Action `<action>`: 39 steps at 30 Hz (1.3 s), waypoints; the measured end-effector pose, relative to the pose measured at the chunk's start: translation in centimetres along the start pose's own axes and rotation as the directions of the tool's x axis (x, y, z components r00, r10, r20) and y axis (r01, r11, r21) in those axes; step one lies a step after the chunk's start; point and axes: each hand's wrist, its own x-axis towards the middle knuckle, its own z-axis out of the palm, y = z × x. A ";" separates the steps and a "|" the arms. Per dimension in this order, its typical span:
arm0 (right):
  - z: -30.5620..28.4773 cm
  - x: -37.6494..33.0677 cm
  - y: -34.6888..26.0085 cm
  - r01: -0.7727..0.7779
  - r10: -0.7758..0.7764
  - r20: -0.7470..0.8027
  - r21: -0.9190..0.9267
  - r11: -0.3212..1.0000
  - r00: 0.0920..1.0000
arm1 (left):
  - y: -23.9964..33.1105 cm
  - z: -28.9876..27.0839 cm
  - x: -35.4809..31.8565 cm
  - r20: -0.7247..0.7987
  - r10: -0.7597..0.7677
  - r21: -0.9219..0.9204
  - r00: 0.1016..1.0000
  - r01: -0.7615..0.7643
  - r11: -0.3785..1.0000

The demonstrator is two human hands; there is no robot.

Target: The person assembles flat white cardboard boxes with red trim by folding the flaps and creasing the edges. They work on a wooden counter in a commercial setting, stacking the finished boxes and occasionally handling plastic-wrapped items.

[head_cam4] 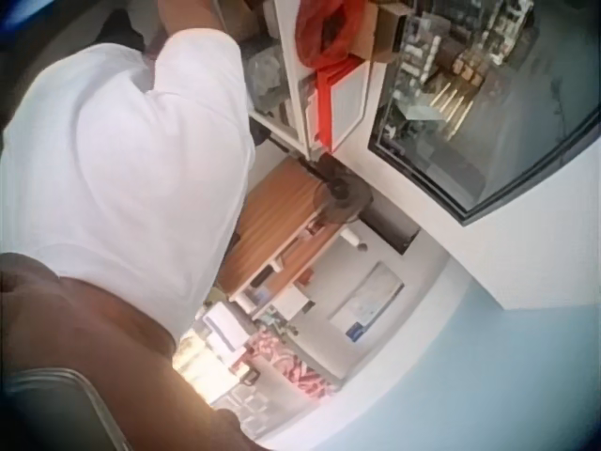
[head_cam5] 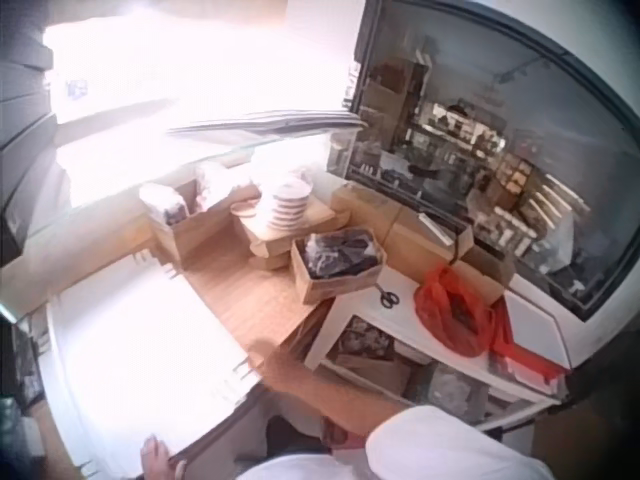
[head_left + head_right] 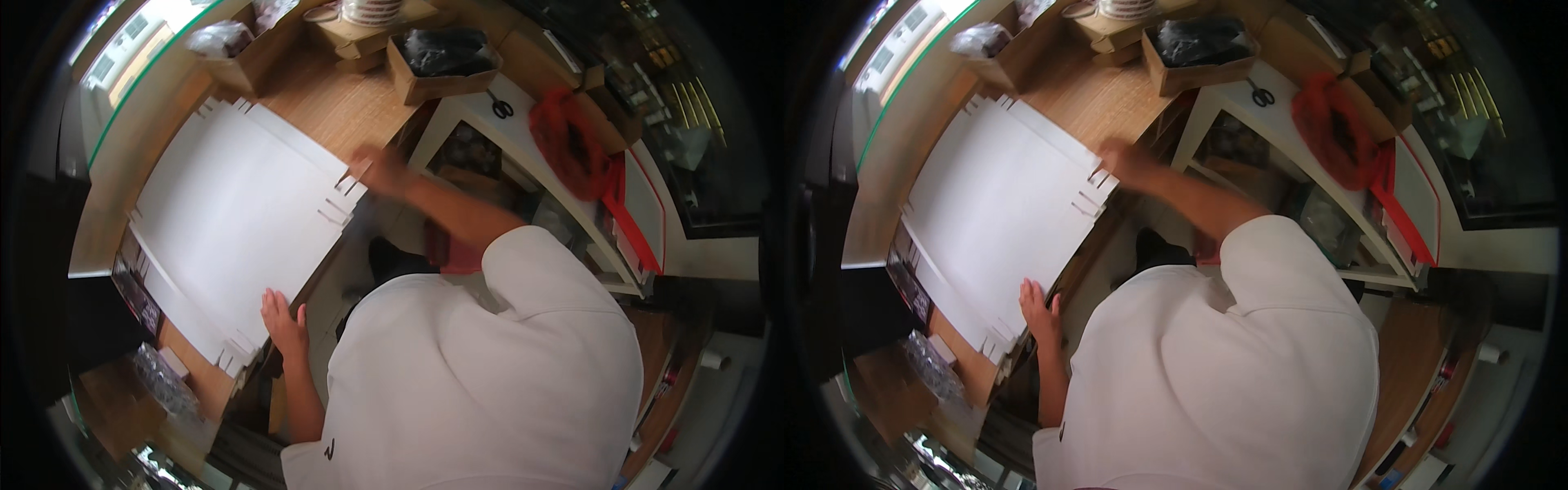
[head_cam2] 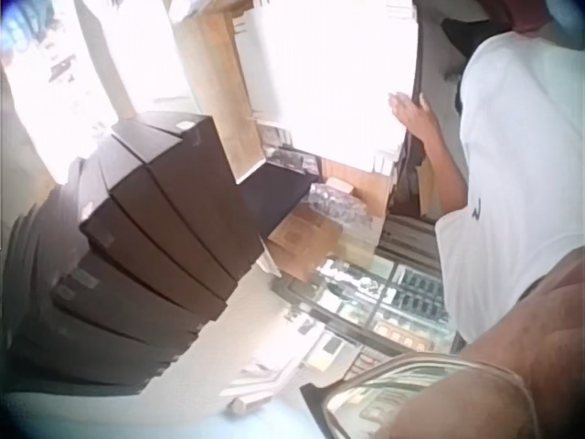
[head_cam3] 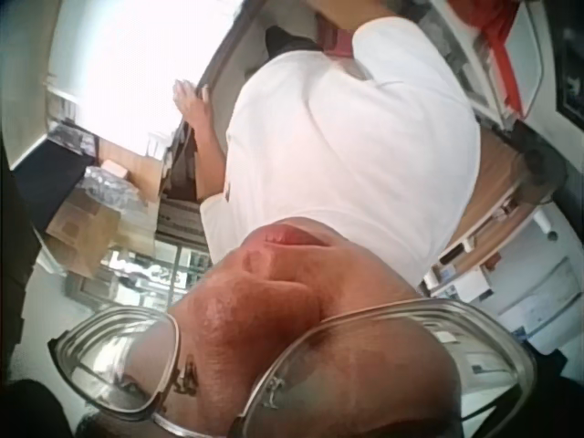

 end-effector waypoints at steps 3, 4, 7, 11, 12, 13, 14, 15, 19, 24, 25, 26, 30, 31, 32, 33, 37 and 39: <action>8.3 -5.8 -3.4 0.545 -0.494 0.312 -0.102 0.832 0.812 | -0.7 0.3 0.3 0.049 0.052 -0.024 0.997 -0.051 0.998; 9.1 -6.8 -4.2 0.560 -0.492 0.340 -0.140 0.816 0.802 | -1.3 0.2 0.2 0.038 0.061 -0.037 0.997 -0.059 0.998; 10.8 -7.2 -2.9 0.619 -0.538 0.342 -0.196 0.761 0.770 | -2.2 -0.5 -0.1 0.011 0.044 -0.048 0.999 -0.043 0.998; 8.6 -5.1 -0.7 0.644 -0.558 0.357 -0.197 0.739 0.750 | -4.1 -0.9 -1.0 0.010 0.016 -0.025 1.000 -0.016 1.000; 7.5 -4.7 -0.7 0.684 -0.631 0.273 -0.195 0.703 0.726 | -4.5 -0.8 -1.3 0.007 0.014 -0.032 1.000 -0.014 0.999; 7.0 -4.4 -1.0 0.674 -0.613 0.311 -0.151 0.723 0.726 | -4.8 -0.7 -1.6 0.005 0.011 -0.040 1.000 -0.011 0.999; 6.5 -4.2 -1.3 0.661 -0.591 0.353 -0.117 0.741 0.725 | -4.8 -0.6 -1.5 -0.008 0.023 -0.058 1.000 -0.023 0.998; 6.5 -4.2 -1.3 0.638 -0.567 0.385 -0.077 0.766 0.728 | -5.0 -1.1 -1.5 -0.011 0.039 -0.068 0.999 -0.040 0.997; 6.3 -3.1 -1.4 0.710 -0.617 0.405 -0.128 0.693 0.675 | -4.7 -2.3 -0.6 0.003 0.017 -0.126 1.000 -0.016 0.992; 8.2 -3.7 -3.5 0.757 -0.709 0.294 -0.093 0.646 0.641 | -4.5 -2.2 0.4 -0.053 0.072 -0.150 0.996 -0.079 0.986; 8.6 -3.7 -3.5 0.736 -0.681 0.340 -0.056 0.674 0.649 | -4.4 -2.4 0.8 -0.056 0.086 -0.143 0.995 -0.093 0.985; 8.7 -3.6 -3.6 0.731 -0.677 0.349 -0.036 0.682 0.648 | -4.2 -2.5 0.8 -0.058 0.083 -0.137 0.995 -0.090 0.987; 9.2 -2.0 -3.2 0.687 -0.641 0.401 0.038 0.726 0.655 | -6.6 -1.2 0.7 0.023 -0.005 -0.154 1.000 0.008 0.988; 10.2 -1.3 -2.8 0.622 -0.585 0.411 0.053 0.781 0.699 | -7.1 -0.7 1.4 0.027 -0.064 -0.153 0.998 0.067 0.986; 10.6 -0.4 -3.4 0.542 -0.449 0.518 -0.035 0.839 0.728 | -6.5 -1.2 2.5 0.118 -0.174 -0.042 0.978 0.180 0.983; 11.1 0.2 -4.2 0.330 -0.256 0.522 -0.051 0.943 0.814 | -6.4 -1.3 3.6 0.169 -0.253 -0.014 0.953 0.259 0.966; 11.7 1.7 -4.7 0.513 -0.449 0.265 -0.271 0.815 0.853 | -6.7 -1.6 4.3 -0.206 0.147 0.262 0.968 -0.090 0.961; 11.4 1.4 -5.7 0.531 -0.469 0.253 -0.326 0.783 0.846 | -6.8 -0.7 3.0 -0.064 0.312 0.118 0.948 -0.304 0.946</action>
